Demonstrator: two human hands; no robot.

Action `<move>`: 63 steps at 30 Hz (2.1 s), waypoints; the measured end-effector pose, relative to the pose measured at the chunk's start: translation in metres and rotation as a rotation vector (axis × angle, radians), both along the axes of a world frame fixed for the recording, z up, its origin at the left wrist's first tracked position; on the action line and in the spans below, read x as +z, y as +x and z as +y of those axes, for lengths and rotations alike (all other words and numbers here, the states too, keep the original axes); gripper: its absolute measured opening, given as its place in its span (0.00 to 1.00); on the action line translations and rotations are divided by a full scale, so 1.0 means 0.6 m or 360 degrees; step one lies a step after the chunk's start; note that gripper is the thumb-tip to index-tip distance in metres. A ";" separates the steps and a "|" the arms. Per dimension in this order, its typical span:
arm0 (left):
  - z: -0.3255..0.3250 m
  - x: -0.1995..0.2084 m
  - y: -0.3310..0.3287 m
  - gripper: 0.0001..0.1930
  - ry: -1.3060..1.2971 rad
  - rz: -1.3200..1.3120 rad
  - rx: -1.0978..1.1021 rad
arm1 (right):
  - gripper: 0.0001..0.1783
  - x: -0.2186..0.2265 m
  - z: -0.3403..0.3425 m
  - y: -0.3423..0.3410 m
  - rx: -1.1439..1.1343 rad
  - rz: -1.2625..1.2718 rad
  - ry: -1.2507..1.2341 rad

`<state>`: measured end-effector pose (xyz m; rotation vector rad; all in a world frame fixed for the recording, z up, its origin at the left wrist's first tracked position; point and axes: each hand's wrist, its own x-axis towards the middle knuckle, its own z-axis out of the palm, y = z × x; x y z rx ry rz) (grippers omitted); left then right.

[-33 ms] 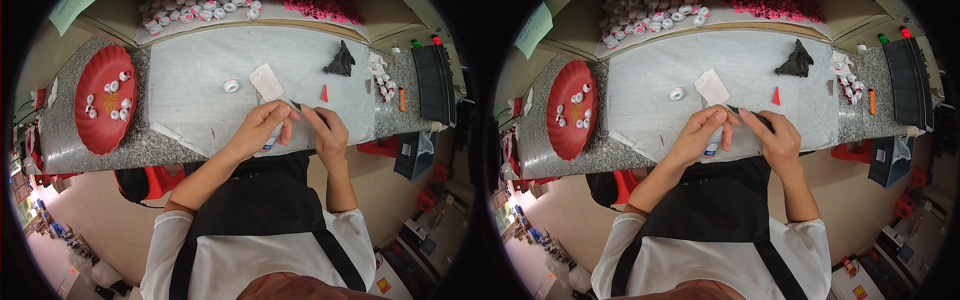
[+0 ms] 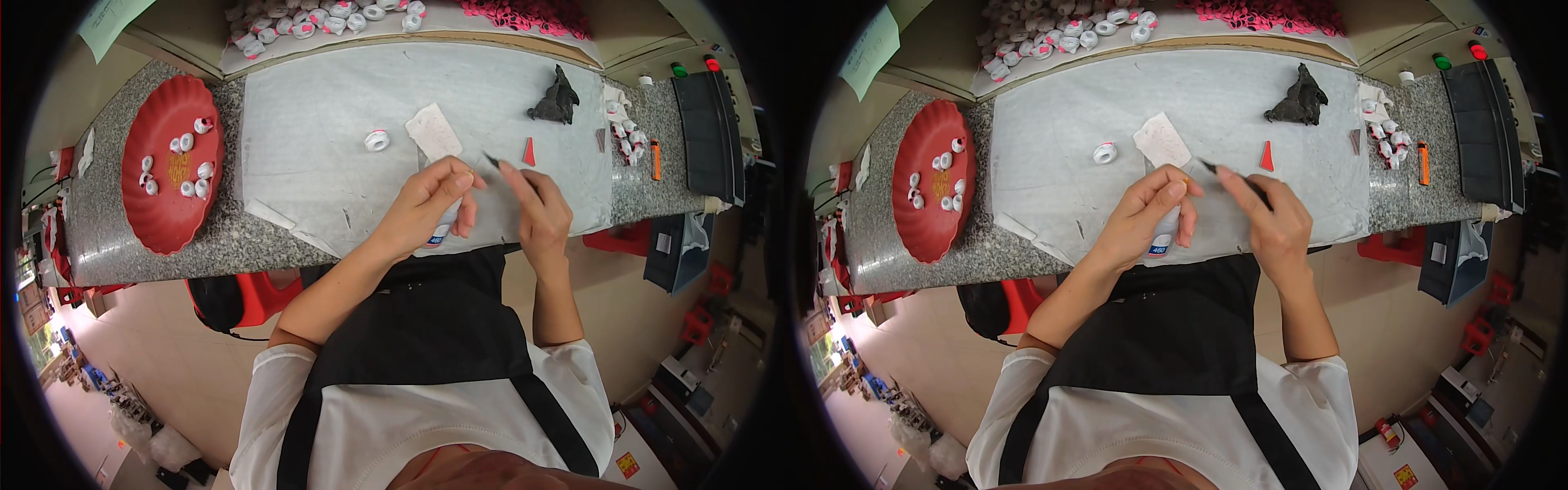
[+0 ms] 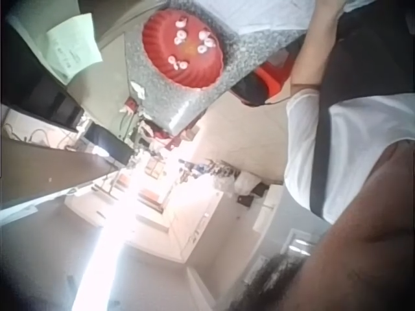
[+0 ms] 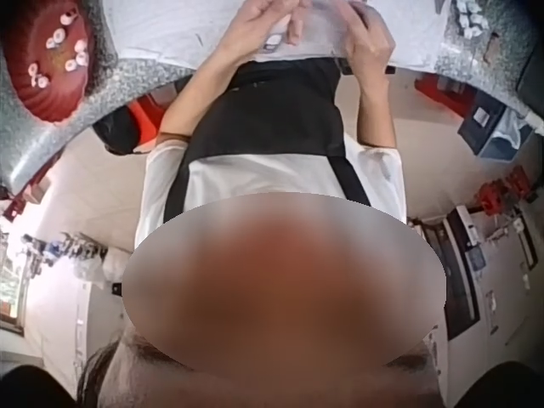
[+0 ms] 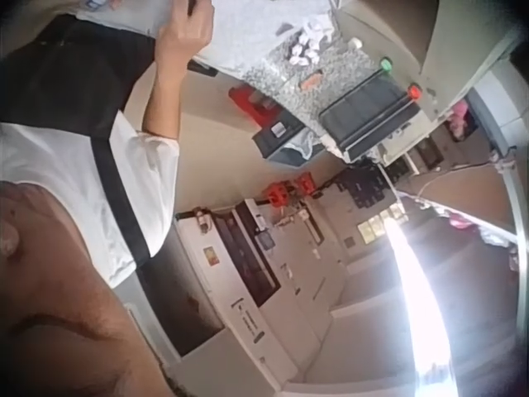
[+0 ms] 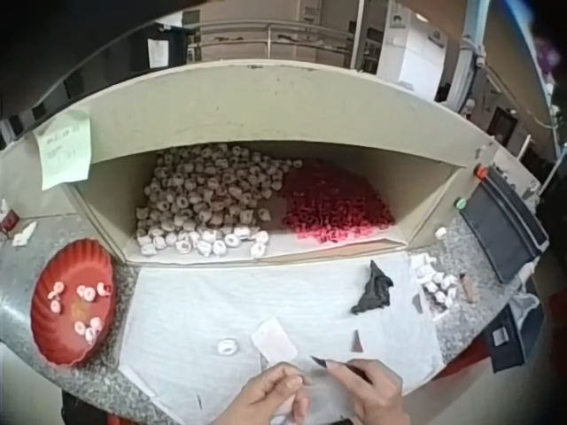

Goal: Assembling small Hello Kitty figurines using a glue bottle at a factory workbench.

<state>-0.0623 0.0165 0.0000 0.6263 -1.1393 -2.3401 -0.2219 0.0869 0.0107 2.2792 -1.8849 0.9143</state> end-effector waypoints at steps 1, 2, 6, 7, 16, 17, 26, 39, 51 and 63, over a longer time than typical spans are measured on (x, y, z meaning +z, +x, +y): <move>0.000 -0.001 -0.001 0.10 0.0018 0.0007 0.0039 | 0.22 -0.001 -0.003 -0.007 -0.0152 -0.0071 0.0000; 0.000 -0.001 -0.002 0.08 0.0035 0.0015 0.0077 | 0.22 -0.001 -0.004 -0.011 -0.0304 -0.0141 0.0001; -0.002 -0.003 -0.004 0.06 0.0028 0.0076 0.0012 | 0.22 0.004 0.005 -0.004 0.0014 0.0004 0.0020; -0.002 -0.005 -0.002 0.06 0.0008 0.0075 0.0037 | 0.22 0.000 0.003 -0.013 -0.0076 0.0028 0.0015; -0.030 0.013 -0.008 0.07 0.0112 0.0163 0.0348 | 0.24 -0.010 0.000 -0.132 -0.1121 0.0266 0.0358; -0.032 0.012 -0.009 0.08 0.0049 0.0204 0.0394 | 0.24 -0.014 -0.008 -0.137 -0.1049 0.0413 0.0316; -0.029 -0.003 -0.008 0.08 -0.0136 0.0152 0.0396 | 0.10 -0.013 -0.123 -0.096 -0.0657 0.0177 0.0179; -0.018 -0.002 -0.011 0.06 -0.0263 0.0115 0.0454 | 0.09 0.021 -0.076 0.021 0.0107 -0.2322 0.0571; -0.014 -0.003 -0.007 0.04 -0.0559 0.0025 0.0556 | 0.14 0.014 -0.076 0.048 0.0216 -0.2110 0.0077; -0.014 0.007 0.001 0.04 -0.0565 -0.0073 0.0483 | 0.08 0.026 -0.065 -0.052 -0.0511 -0.0396 -0.0051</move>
